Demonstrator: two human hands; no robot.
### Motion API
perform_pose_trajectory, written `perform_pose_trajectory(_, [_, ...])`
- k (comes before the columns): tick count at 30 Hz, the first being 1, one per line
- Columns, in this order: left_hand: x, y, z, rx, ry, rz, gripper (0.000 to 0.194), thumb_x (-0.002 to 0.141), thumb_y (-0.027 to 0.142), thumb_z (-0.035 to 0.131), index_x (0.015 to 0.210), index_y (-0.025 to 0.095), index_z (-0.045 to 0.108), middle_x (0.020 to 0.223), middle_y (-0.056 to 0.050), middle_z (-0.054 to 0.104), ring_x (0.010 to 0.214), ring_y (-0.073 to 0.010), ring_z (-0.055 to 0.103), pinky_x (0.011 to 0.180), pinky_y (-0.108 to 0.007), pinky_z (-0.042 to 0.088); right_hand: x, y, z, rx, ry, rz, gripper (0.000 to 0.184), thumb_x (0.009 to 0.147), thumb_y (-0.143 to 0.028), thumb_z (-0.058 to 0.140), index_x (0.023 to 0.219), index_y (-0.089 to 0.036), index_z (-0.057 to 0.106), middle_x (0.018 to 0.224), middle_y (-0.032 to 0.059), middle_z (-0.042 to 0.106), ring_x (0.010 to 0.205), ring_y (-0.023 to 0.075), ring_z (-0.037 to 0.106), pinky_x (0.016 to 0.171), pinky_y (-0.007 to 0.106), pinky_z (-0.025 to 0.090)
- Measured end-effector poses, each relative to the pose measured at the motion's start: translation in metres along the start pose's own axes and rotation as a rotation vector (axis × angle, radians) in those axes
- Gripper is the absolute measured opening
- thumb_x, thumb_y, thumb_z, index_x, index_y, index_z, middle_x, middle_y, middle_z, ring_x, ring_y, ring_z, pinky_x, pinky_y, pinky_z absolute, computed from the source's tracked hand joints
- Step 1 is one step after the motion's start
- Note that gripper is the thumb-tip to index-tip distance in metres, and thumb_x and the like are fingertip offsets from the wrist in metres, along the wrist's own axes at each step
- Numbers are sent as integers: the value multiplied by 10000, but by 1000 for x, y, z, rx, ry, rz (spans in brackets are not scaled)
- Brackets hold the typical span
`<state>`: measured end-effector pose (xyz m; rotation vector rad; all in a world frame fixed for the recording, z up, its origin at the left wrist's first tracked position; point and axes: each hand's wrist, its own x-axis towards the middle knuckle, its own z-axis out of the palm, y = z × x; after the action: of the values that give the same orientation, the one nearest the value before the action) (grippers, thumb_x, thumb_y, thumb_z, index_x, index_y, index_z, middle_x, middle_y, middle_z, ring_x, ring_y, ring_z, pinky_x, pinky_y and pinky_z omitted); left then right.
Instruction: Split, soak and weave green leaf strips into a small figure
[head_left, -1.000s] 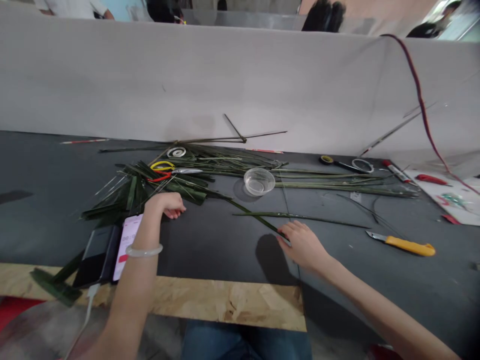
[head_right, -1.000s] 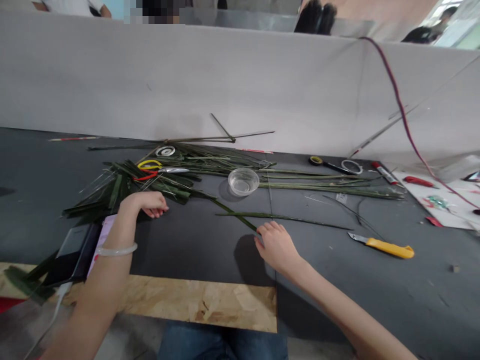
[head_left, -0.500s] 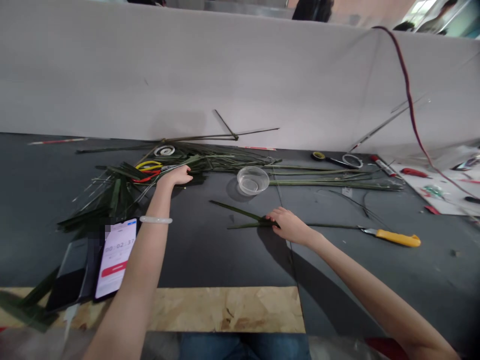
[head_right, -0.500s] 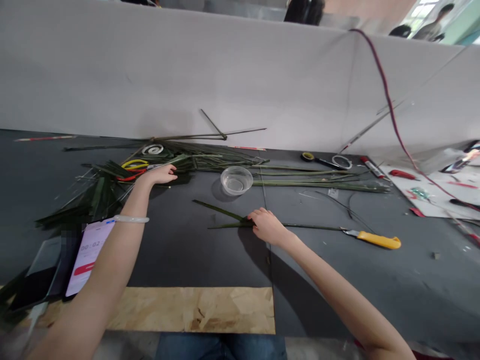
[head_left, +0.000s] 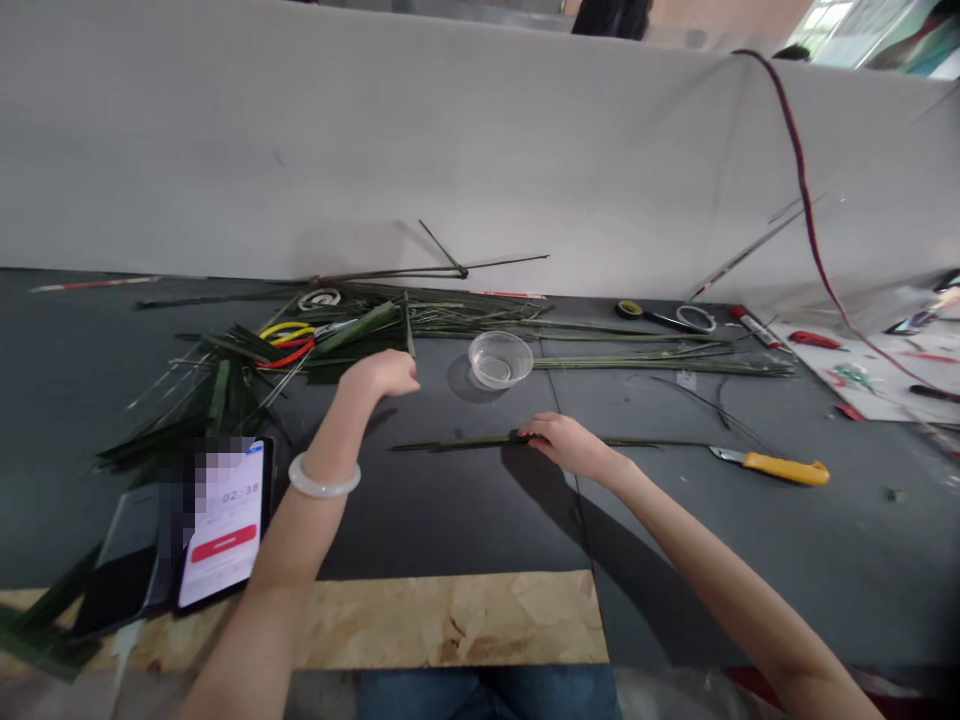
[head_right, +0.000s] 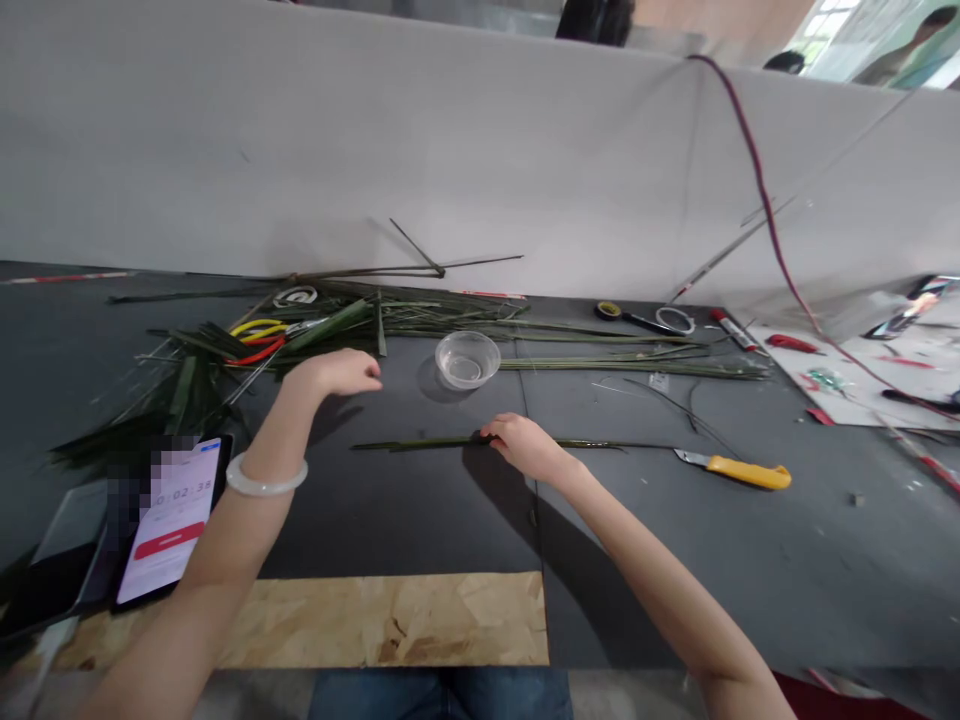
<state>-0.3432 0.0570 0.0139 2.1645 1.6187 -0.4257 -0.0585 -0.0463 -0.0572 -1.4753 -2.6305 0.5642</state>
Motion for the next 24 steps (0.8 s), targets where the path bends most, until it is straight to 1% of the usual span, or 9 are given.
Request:
perform_pose_trajectory(2, [-13, 28, 9, -4, -65, 158, 323, 749, 330, 651, 1046, 208, 679, 1121, -48, 686, 1012, -187, 625, 829, -205, 436, 1, -1, 0, 48, 43, 11, 286, 877, -81, 448, 1043, -152, 670, 1033, 78, 687, 960, 187, 631, 836, 276, 469])
perform_pose_trajectory(3, [-17, 41, 15, 13, -112, 305, 346, 760, 330, 647, 1077, 195, 670, 1121, -58, 684, 1002, -185, 624, 815, -209, 439, 3, -2, 1, 52, 60, 17, 294, 885, -80, 433, 1042, -152, 671, 1025, 77, 690, 950, 186, 632, 826, 275, 469])
perform_pose_trajectory(4, [-20, 52, 20, 39, -139, 399, 361, 758, 326, 652, 1090, 185, 667, 1111, -70, 685, 984, -192, 625, 796, -221, 442, 5, -4, 1, 51, 73, 21, 304, 890, -80, 420, 1045, -153, 670, 1016, 77, 692, 945, 186, 631, 819, 274, 468])
perform_pose_trajectory(5, [-21, 59, 24, 58, -144, 422, 347, 751, 299, 656, 1077, 180, 673, 1096, -76, 689, 966, -195, 627, 771, -225, 445, 7, -7, 2, 49, 84, 22, 309, 895, -82, 410, 1048, -155, 669, 1007, 76, 692, 943, 186, 629, 817, 274, 467])
perform_pose_trajectory(8, [-20, 66, 31, 96, -150, 387, 231, 773, 197, 585, 962, 170, 714, 982, -85, 717, 872, -191, 643, 712, -237, 441, 16, -12, 5, 55, 118, 22, 302, 904, -104, 417, 1078, -165, 656, 1030, 72, 684, 974, 188, 613, 843, 281, 460])
perform_pose_trajectory(12, [-18, 51, 28, 118, -172, 264, 236, 778, 184, 536, 895, 147, 738, 915, -105, 730, 767, -191, 656, 625, -242, 434, 18, -8, 2, 34, 201, 8, 317, 885, -162, 496, 1188, -166, 592, 1166, 82, 635, 1089, 216, 547, 909, 331, 451])
perform_pose_trajectory(14, [-19, 45, 27, 126, -193, 209, 258, 764, 161, 528, 906, 140, 742, 938, -112, 731, 753, -191, 659, 591, -237, 429, 12, -1, -1, 13, 219, 15, 297, 878, -182, 514, 1161, -168, 604, 1161, 86, 631, 1093, 226, 538, 915, 346, 452])
perform_pose_trajectory(20, [-23, 47, 27, 130, -214, 154, 256, 701, 107, 567, 873, 169, 745, 910, -78, 740, 759, -166, 663, 599, -202, 442, -12, 22, -6, -6, 146, 67, 212, 863, -196, 524, 1029, -186, 656, 1050, 78, 660, 1006, 226, 567, 871, 342, 466])
perform_pose_trajectory(24, [-25, 51, 27, 168, -170, 92, 248, 684, 76, 570, 855, 141, 737, 908, -120, 731, 773, -195, 668, 630, -229, 462, -22, 27, -3, -39, 136, 89, 218, 883, -209, 493, 1016, -175, 662, 1051, 91, 663, 992, 237, 569, 878, 364, 463])
